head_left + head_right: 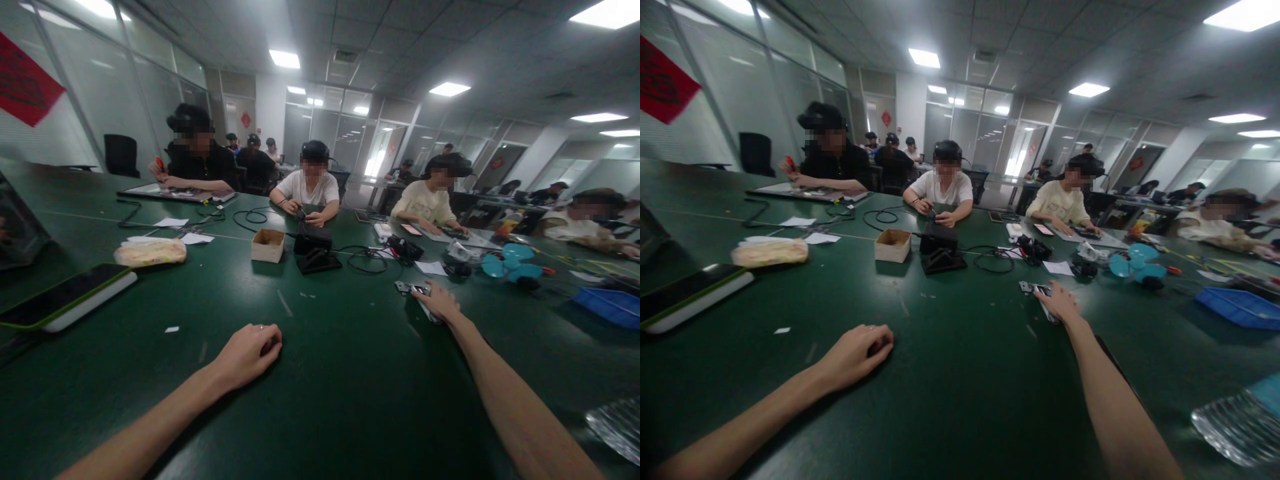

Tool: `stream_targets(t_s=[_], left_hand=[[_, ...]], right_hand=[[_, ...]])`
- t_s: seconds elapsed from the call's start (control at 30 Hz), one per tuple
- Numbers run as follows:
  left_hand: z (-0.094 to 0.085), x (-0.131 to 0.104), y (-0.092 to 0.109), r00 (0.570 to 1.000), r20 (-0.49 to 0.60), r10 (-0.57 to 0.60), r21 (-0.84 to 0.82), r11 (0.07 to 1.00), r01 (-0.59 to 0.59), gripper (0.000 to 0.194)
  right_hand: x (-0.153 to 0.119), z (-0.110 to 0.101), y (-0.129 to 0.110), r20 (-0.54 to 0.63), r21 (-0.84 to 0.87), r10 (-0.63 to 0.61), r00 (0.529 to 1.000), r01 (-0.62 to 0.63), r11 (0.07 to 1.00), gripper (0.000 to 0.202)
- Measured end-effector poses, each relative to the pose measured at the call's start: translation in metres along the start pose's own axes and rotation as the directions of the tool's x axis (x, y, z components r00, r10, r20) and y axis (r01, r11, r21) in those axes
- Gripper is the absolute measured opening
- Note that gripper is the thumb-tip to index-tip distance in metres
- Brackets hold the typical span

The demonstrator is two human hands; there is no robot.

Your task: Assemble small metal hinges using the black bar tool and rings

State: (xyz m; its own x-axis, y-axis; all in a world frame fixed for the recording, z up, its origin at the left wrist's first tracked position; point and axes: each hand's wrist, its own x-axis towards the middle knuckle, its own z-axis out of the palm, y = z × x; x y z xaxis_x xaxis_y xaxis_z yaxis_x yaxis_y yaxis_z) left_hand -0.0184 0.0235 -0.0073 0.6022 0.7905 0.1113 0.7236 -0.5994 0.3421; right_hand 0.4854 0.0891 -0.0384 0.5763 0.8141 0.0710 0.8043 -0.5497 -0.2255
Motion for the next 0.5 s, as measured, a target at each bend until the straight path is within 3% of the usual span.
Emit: stream_targets(t_s=[0.5], left_hand=[[-0.0004,0.0004,0.0006,1.0,0.004,0.015,0.019,1.0,-0.015,0.015]], right_hand=[[0.004,0.0026,0.0052,0.005,0.002,0.028,1.0,-0.028,1.0,0.069]])
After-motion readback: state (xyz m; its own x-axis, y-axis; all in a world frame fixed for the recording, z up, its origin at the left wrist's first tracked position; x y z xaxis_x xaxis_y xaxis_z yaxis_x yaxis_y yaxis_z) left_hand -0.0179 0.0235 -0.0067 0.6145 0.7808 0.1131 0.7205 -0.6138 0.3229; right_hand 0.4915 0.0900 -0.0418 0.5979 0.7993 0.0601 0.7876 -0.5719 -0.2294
